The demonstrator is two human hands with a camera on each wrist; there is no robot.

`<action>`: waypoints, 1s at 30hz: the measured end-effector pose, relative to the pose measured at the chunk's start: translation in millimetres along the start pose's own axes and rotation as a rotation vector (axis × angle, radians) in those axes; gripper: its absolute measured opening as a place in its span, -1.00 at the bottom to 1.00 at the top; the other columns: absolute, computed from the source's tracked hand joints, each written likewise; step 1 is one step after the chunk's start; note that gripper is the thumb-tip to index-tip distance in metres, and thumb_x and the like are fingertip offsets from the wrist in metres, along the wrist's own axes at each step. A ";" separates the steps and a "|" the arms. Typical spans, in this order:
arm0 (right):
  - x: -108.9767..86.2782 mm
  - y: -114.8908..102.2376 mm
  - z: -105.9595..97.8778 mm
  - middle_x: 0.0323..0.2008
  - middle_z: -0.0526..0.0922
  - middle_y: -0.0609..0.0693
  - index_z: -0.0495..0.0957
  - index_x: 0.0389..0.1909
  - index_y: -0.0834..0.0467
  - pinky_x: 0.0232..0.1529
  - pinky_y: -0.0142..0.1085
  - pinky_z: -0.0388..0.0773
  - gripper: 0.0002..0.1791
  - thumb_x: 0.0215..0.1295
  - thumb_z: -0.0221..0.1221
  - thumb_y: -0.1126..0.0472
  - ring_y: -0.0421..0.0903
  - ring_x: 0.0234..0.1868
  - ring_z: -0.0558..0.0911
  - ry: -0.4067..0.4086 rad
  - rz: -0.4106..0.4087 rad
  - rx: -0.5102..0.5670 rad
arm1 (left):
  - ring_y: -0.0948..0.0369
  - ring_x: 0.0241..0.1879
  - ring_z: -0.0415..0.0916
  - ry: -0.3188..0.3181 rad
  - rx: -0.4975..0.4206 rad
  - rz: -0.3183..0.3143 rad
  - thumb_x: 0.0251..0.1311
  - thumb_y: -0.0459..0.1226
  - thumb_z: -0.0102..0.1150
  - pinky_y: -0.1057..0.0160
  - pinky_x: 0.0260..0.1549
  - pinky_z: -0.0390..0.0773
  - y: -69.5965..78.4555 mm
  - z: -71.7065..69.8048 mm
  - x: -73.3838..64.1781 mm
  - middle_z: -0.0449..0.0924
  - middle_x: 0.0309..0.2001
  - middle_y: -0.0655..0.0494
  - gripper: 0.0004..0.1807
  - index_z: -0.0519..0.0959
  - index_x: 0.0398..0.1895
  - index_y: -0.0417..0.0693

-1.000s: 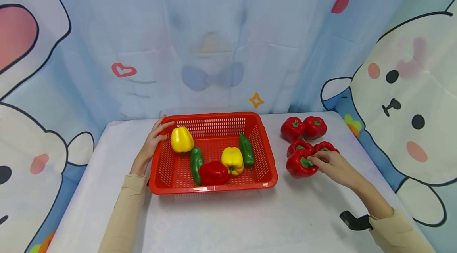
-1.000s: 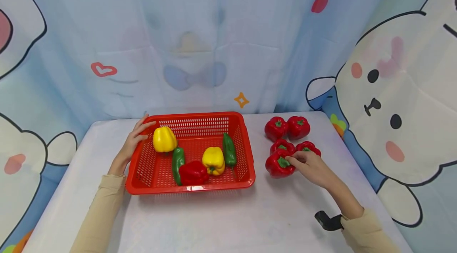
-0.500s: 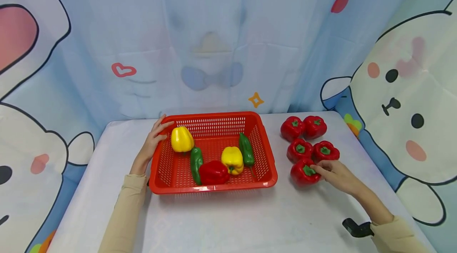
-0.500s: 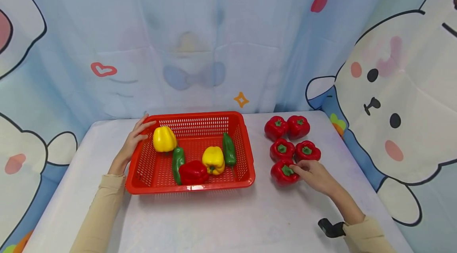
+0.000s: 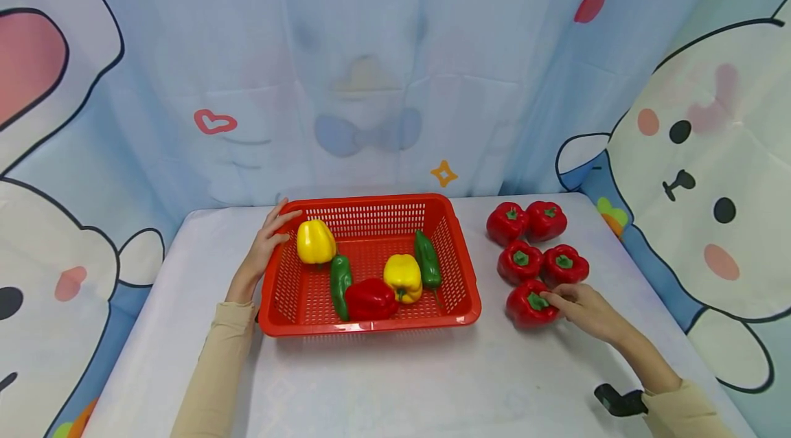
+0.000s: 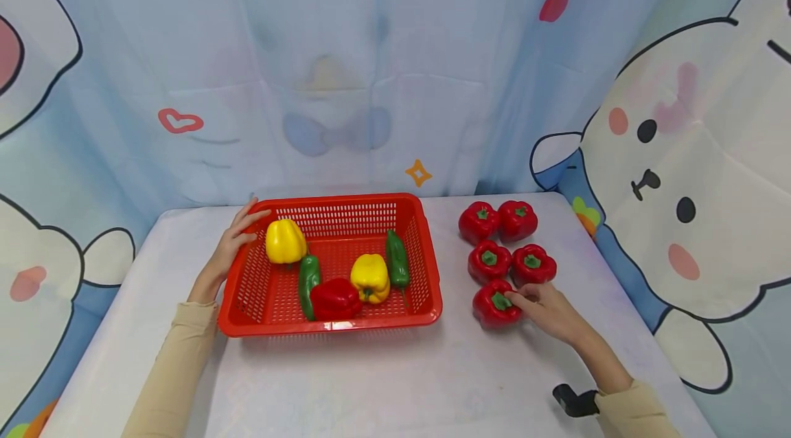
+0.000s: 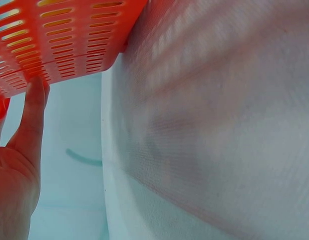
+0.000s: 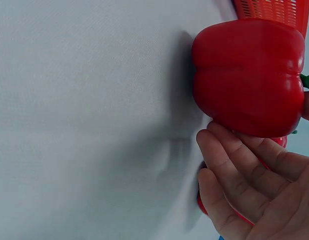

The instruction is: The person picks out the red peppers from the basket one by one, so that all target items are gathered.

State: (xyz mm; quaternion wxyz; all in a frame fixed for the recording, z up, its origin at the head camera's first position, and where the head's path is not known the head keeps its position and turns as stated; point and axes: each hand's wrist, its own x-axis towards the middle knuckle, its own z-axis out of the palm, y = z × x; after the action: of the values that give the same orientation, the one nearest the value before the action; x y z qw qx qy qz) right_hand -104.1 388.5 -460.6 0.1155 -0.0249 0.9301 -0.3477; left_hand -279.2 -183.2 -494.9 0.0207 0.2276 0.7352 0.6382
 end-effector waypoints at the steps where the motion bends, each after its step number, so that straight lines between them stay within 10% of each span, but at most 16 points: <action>1: 0.0 0.4 -0.1 -0.32 0.62 0.00 0.58 -0.10 0.37 -0.35 -0.32 0.57 -0.65 0.43 0.11 0.11 -0.07 -0.26 0.53 -0.001 0.004 0.002 | -0.06 0.47 -0.16 -0.001 0.001 0.002 0.37 -0.47 -0.24 0.48 0.08 0.29 -0.3 0.0 0.1 -0.24 0.58 -0.04 -0.50 0.30 0.36 -0.42; 18: 0.2 9.3 0.9 -0.26 0.62 0.04 0.55 -0.07 0.37 -0.32 -0.24 0.62 -0.63 0.43 0.10 0.10 -0.07 -0.23 0.54 -0.015 0.017 0.049 | -0.16 0.47 -0.19 -0.012 0.008 -0.040 0.33 -0.57 -0.28 0.44 0.10 0.30 38.2 6.7 -6.5 -0.28 0.55 -0.26 -0.50 0.23 0.33 -0.57; 30: -0.7 -9.1 -17.4 -0.10 0.63 0.18 0.51 0.10 0.39 -0.29 -0.16 0.63 -0.55 0.39 0.16 0.11 0.00 -0.14 0.58 0.052 -0.061 -0.035 | -0.14 0.48 -0.21 -0.010 0.017 -0.019 0.33 -0.55 -0.25 0.38 0.12 0.26 26.4 4.3 -3.6 -0.26 0.56 -0.22 -0.51 0.26 0.33 -0.53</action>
State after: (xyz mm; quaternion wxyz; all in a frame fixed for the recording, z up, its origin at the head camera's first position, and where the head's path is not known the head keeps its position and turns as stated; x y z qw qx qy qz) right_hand -107.8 392.8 -441.8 0.0804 -0.0464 0.9375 -0.3355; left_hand -266.5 -178.3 -471.6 0.0285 0.2241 0.7426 0.6305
